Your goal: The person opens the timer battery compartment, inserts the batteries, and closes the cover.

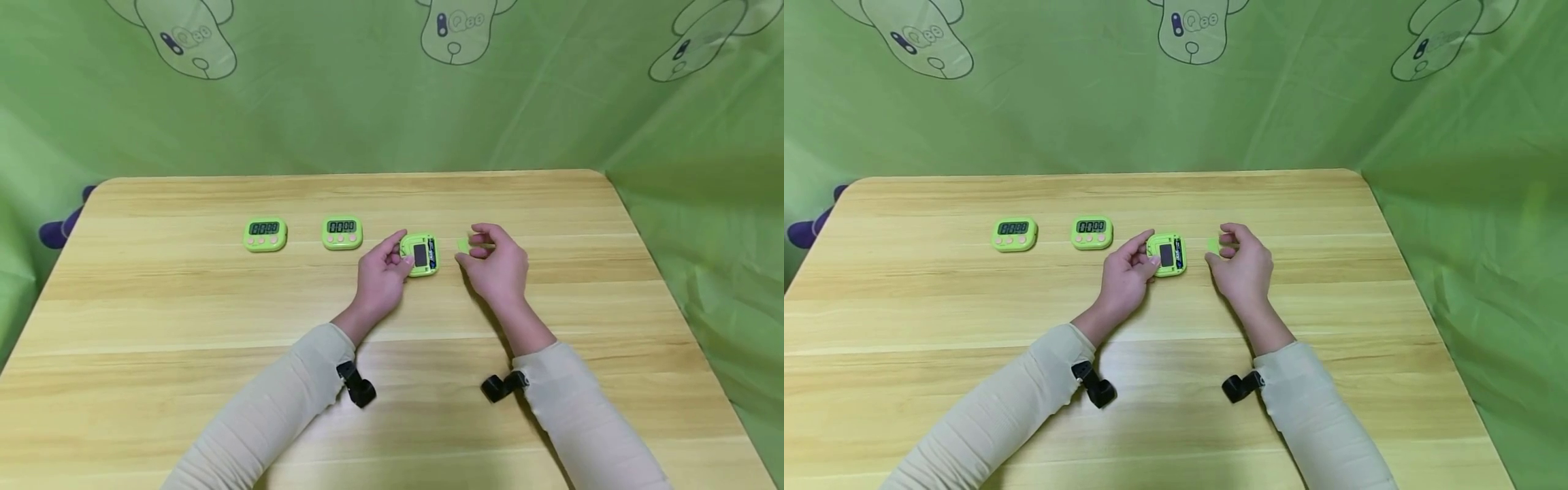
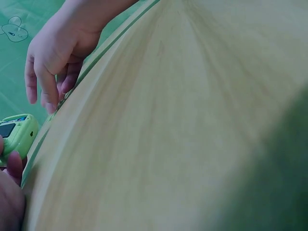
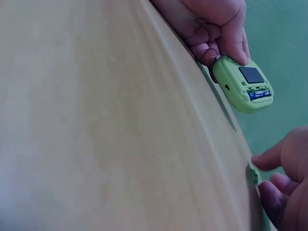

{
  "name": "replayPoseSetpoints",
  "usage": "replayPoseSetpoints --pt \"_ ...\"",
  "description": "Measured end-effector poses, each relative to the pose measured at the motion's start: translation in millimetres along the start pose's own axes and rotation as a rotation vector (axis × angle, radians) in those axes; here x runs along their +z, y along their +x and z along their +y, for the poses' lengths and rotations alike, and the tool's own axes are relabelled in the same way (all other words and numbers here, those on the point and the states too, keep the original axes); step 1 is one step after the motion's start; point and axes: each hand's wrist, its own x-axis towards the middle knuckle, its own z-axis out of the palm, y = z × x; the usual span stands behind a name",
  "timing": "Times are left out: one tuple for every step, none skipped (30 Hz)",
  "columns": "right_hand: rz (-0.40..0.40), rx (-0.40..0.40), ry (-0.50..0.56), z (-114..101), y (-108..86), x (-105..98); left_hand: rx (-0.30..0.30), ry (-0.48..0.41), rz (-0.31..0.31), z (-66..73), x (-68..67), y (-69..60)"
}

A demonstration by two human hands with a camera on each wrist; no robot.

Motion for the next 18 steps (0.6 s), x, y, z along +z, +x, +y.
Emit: replayPoseSetpoints --pt "-0.011 0.017 -0.001 -1.8 0.4 -0.7 -0.001 0.000 0.000 -0.2 0.2 0.0" --pt "-0.024 0.030 0.009 -3.0 0.9 -1.2 -0.001 0.000 -0.001 -0.5 0.4 0.1" --pt "-0.041 0.042 0.018 -4.0 1.3 -1.8 -0.002 0.000 -0.001 -0.7 0.7 0.2" --pt "-0.059 0.054 0.027 -4.9 1.8 -2.3 -0.003 0.001 -0.001 -0.6 0.7 0.2" --pt "-0.078 0.064 0.039 -5.5 2.3 -2.8 -0.004 0.000 -0.002 -0.8 0.8 0.2" --pt "-0.097 0.073 0.054 -5.8 2.6 -3.3 -0.005 0.000 -0.003 -0.9 0.9 0.2" --pt "-0.116 0.083 0.067 -6.5 2.8 -4.1 -0.005 0.002 -0.005 -1.4 1.1 0.3" --pt "-0.132 0.091 0.078 -6.5 3.1 -4.6 -0.003 0.002 -0.007 -1.8 1.2 0.4" --pt "-0.148 0.099 0.083 -7.0 3.1 -5.2 -0.002 0.002 -0.008 -1.8 1.2 0.5" --pt "-0.160 0.103 0.087 -7.3 3.0 -5.7 0.000 0.004 -0.009 -1.8 1.1 0.5" --pt "-0.168 0.104 0.093 -7.5 3.0 -6.0 0.002 0.005 -0.010 -1.9 1.1 0.6" --pt "-0.172 0.103 0.096 -7.4 3.0 -6.1 0.004 0.007 -0.011 -2.0 1.0 0.8" --pt "-0.175 0.102 0.097 -7.7 2.7 -6.1 0.005 0.008 -0.013 -2.1 0.9 0.9" --pt "-0.175 0.097 0.095 -7.4 2.4 -5.6 0.005 0.008 -0.013 -1.8 0.8 0.9" --pt "-0.176 0.093 0.101 -7.4 1.9 -5.2 0.004 0.009 -0.013 -1.6 0.7 0.8" --pt "-0.177 0.088 0.115 -7.1 1.2 -4.6 0.003 0.010 -0.014 -1.6 0.6 0.8" --pt "-0.179 0.079 0.136 -7.1 0.3 -3.8 0.002 0.011 -0.014 -1.5 0.6 0.7" --pt "-0.185 0.070 0.165 -7.3 -0.9 -3.2 0.001 0.011 -0.015 -1.5 0.5 0.7"
